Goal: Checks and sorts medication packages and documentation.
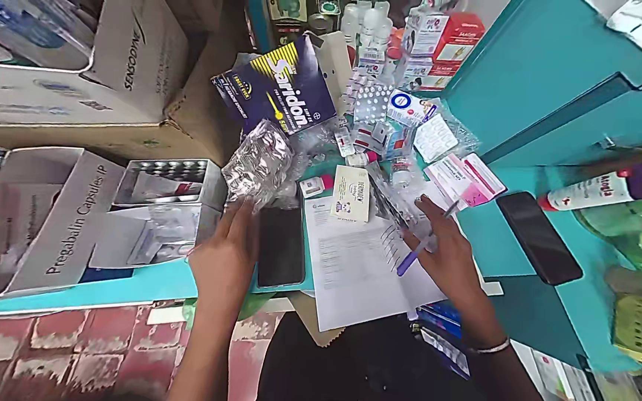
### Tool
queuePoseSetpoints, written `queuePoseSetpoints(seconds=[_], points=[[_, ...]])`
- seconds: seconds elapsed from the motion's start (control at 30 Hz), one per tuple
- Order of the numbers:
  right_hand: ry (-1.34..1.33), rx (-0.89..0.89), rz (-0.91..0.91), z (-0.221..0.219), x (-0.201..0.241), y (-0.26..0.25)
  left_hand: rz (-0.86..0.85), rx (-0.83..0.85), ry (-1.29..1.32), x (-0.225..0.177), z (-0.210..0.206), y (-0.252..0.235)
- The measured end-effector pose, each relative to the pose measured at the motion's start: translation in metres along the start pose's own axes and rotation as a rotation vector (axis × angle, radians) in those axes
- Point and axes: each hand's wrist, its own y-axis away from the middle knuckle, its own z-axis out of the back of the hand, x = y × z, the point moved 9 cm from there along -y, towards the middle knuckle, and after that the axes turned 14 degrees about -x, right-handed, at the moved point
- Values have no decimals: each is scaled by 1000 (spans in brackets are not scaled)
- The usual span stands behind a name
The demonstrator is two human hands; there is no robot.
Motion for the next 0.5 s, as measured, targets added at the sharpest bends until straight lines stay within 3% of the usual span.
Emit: queuePoseSetpoints(seconds=[0.23,0.5], points=[[71,156,4,-31,8,2,84,171,44,-5,8,10],[6,-59,-18,2,8,-22,59,54,122,-26,51,18]])
